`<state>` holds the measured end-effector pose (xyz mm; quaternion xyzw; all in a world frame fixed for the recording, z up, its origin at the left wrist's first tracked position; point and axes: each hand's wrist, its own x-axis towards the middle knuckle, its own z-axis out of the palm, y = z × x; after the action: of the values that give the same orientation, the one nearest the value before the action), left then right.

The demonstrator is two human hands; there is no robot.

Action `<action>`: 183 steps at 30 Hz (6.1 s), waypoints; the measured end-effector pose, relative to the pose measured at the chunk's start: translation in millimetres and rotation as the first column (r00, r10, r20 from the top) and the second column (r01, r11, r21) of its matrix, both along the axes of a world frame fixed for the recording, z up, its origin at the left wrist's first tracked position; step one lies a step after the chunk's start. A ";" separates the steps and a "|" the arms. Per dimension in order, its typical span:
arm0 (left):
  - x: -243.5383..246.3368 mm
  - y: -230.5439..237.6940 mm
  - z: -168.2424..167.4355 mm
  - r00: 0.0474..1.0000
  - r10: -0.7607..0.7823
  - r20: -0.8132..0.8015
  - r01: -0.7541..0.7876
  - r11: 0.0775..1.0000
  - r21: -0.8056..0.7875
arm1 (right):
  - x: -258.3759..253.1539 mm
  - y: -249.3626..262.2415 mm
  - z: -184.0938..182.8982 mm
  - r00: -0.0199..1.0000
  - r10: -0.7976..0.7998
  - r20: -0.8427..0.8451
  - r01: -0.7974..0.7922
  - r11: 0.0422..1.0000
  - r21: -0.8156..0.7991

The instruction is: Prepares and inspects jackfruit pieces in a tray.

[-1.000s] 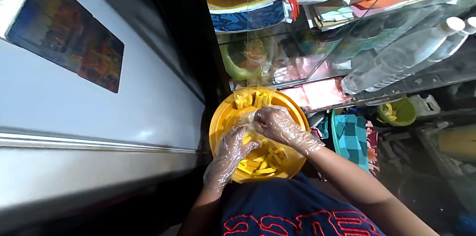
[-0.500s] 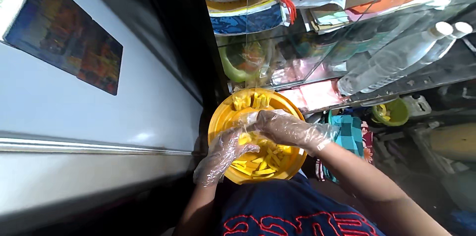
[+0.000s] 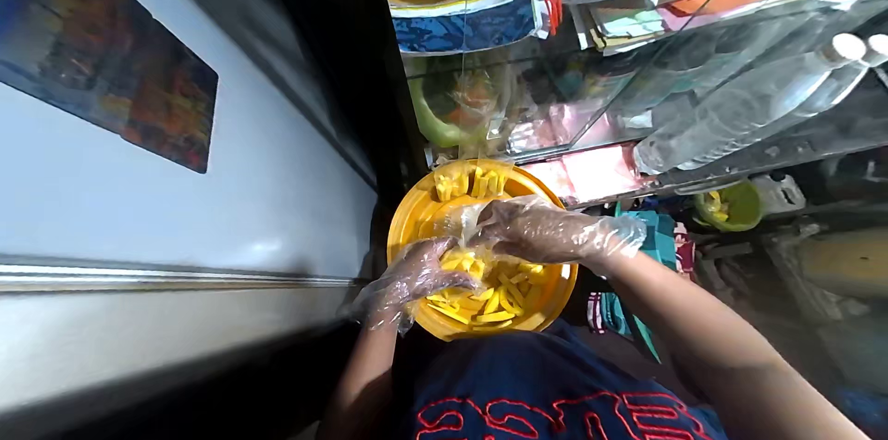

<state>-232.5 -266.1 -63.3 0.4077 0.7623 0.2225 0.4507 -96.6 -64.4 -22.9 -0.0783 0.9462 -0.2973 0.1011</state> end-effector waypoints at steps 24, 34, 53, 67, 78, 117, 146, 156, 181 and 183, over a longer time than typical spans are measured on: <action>4.4 -2.9 4.7 0.976 -0.011 0.216 -0.016 0.992 0.122 | -4.3 -6.3 3.2 0.982 0.039 0.183 -0.005 0.984 -0.180; 7.4 -4.1 10.5 0.979 0.065 0.194 -0.080 0.994 0.072 | 15.4 21.7 11.5 0.996 -0.065 -0.065 0.048 0.971 -0.236; 11.9 3.1 16.3 0.994 0.015 -0.107 -0.021 0.998 -0.056 | 11.0 1.4 -9.8 0.903 -0.358 0.236 0.429 0.741 -0.517; 23.0 13.1 34.6 0.995 0.028 -0.094 -0.042 0.988 -0.151 | 2.9 -17.4 -21.0 0.952 -0.195 0.235 0.286 0.843 -0.455; 7.2 1.4 7.3 0.999 0.044 -0.013 -0.043 0.997 0.059 | 5.6 -13.0 -14.1 0.988 -0.152 -0.014 0.136 0.916 -0.377; 25.0 -8.6 -16.4 0.743 0.230 0.628 -0.417 0.893 0.166 | -2.2 -2.1 -37.5 0.883 -0.421 0.205 0.468 0.806 -0.363; 19.4 -3.3 -27.5 0.768 0.219 0.602 -0.394 0.903 0.174 | -16.5 -19.0 -37.7 0.938 -0.341 -0.060 0.321 0.922 -0.214; 18.8 -4.9 -35.3 0.885 0.236 0.401 -0.343 0.913 0.221 | -18.5 -28.9 -54.4 0.919 -0.393 0.037 0.389 0.885 -0.256; 42.3 6.6 -13.3 0.683 0.635 0.361 -0.727 0.636 0.259 | -7.0 -61.2 -52.2 0.840 -0.450 0.304 0.528 0.808 -0.261; 43.4 9.3 -17.6 0.650 0.681 0.337 -0.760 0.595 0.264 | -4.8 -63.2 -57.7 0.821 -0.480 0.309 0.562 0.773 -0.293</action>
<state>-189.1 -256.7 -80.9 0.1176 0.7531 0.5699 0.3070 -101.4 -127.6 -80.6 0.2035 0.8396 -0.4937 0.1001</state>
